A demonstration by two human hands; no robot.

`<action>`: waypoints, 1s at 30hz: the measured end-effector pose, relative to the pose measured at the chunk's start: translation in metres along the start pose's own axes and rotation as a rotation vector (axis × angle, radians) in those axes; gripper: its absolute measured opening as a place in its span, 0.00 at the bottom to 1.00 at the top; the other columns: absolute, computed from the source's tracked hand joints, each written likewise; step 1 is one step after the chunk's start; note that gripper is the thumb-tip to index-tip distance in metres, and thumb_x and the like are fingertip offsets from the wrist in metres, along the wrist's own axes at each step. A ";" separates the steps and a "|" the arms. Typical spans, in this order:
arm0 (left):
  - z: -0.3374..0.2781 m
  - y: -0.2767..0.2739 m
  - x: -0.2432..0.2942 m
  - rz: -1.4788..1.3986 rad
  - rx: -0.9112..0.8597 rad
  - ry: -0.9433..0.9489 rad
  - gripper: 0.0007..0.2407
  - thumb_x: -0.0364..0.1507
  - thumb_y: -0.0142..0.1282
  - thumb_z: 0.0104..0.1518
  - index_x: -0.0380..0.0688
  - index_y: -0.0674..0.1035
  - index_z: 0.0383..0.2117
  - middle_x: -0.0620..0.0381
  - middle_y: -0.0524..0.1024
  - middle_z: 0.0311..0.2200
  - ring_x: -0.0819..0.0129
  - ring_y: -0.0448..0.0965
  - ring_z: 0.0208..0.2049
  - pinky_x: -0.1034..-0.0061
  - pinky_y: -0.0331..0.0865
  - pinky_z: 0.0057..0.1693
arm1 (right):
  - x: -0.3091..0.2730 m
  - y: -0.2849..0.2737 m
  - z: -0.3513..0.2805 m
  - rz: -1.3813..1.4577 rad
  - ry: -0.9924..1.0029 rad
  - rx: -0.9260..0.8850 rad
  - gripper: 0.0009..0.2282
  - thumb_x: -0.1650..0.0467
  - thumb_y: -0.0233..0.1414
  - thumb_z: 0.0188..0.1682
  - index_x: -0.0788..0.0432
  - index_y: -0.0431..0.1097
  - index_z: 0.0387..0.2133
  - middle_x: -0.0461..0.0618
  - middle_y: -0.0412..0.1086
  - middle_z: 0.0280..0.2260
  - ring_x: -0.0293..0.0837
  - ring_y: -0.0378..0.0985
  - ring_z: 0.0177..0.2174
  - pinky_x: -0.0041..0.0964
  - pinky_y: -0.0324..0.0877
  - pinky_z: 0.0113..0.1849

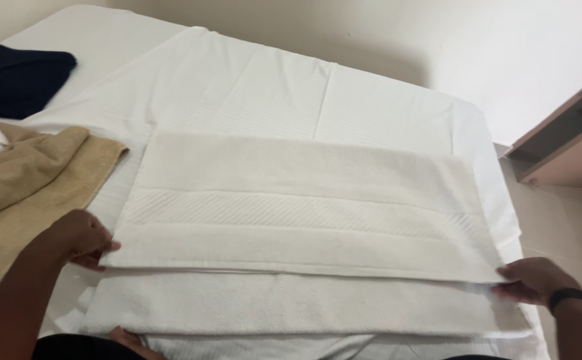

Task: The person folds a white towel on a bed by hand. They smooth the towel, fold it in half multiple times, and press down to create neat creases.

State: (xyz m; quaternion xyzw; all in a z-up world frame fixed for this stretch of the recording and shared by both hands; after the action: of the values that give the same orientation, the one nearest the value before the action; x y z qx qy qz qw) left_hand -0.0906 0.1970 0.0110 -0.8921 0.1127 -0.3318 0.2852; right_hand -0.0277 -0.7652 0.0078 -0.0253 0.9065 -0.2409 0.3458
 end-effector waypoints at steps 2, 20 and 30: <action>0.013 0.005 -0.006 0.026 -0.026 -0.068 0.11 0.21 0.73 0.49 0.28 0.80 0.31 0.40 0.80 0.28 0.55 0.81 0.27 0.55 0.83 0.38 | -0.005 0.010 -0.020 -0.018 0.005 0.016 0.14 0.74 0.58 0.49 0.73 0.70 0.45 0.67 0.76 0.38 0.60 0.84 0.36 0.50 0.82 0.38; 0.001 0.008 0.003 0.159 -0.046 -0.092 0.19 0.29 0.77 0.46 0.23 0.82 0.35 0.37 0.82 0.31 0.52 0.87 0.30 0.58 0.85 0.37 | -0.026 0.029 -0.050 -0.272 -0.106 0.036 0.27 0.68 0.65 0.44 0.72 0.66 0.55 0.65 0.78 0.43 0.56 0.86 0.35 0.48 0.82 0.40; -0.049 -0.006 0.030 -0.003 -0.050 -0.107 0.17 0.36 0.65 0.58 0.29 0.76 0.31 0.40 0.81 0.28 0.56 0.83 0.27 0.65 0.83 0.38 | -0.013 0.016 0.011 -0.184 -0.285 0.203 0.15 0.64 0.54 0.54 0.68 0.75 0.41 0.56 0.68 0.25 0.48 0.72 0.22 0.50 0.79 0.28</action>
State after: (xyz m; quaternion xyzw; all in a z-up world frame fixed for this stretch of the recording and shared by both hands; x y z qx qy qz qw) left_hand -0.0999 0.1683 0.0608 -0.9156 0.1041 -0.2811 0.2680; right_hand -0.0094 -0.7533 0.0014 -0.1070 0.8131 -0.3558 0.4481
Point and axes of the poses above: each hand's wrist, its own z-axis towards the middle knuckle, its own y-axis out of the palm, x = y × z, the point moved 1 cm from there along z, towards the middle knuckle
